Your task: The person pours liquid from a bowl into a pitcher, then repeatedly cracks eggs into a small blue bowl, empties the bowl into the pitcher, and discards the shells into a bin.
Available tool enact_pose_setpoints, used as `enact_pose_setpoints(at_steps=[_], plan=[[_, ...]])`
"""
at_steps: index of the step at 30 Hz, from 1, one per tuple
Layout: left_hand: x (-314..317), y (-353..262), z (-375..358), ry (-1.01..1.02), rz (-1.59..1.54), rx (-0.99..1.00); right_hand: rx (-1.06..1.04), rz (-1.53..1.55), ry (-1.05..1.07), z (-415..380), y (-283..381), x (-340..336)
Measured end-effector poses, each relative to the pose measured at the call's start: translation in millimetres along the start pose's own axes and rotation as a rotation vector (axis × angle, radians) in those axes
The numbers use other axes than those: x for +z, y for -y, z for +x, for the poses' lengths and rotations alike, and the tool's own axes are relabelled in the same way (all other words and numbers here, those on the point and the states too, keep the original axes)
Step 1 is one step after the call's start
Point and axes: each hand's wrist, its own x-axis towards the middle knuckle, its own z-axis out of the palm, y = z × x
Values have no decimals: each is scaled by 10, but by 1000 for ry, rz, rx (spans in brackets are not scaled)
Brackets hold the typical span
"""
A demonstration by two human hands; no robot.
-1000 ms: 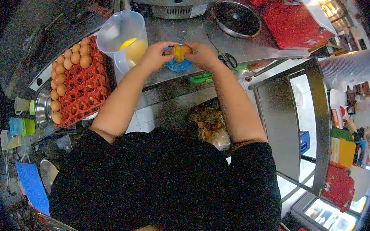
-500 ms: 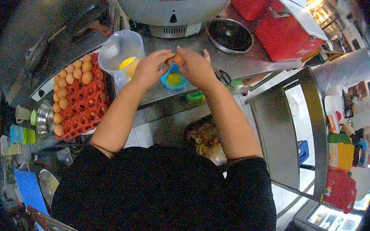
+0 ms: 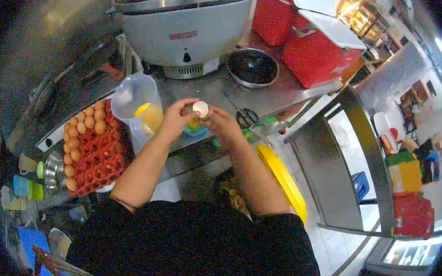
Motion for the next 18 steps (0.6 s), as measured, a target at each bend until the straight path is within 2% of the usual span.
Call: enact_pose_setpoints(at_steps=[3,4,7,8,9,10,12,13,15,17,18], plan=[[196,119,15,76,56,51,13,76,-7,-148,-69,-217],[264,41,-32,112,140,-6,-6,90,-2,-228,-74,-288],[444,219,-85,232,443,317,-27,138,-41,-553,-145,-544],[480,238,-107,322,520,292,-17,150,-84,-688,-208,-671],[535,287,-132,343,462,283,-6,161,-127,-831,-270,-751],[593,375,-162,362,405,273,31,162,-261,-1049,-238,-657],[646,559,-214,420,394,262,62,166,-270,-1381,-488,-918],[634,654,-233,468,312,262,80,164,-268,-1523,-600,-1056],[569,878,-355,551,147,248,161,88,-422,-1812,-795,-1181],[409,1032,-556,582,127,100,339,-13,-680,-2043,-1079,-1379],[315,1050,-654,585,146,32,371,-304,-692,-2176,-1342,-1661]])
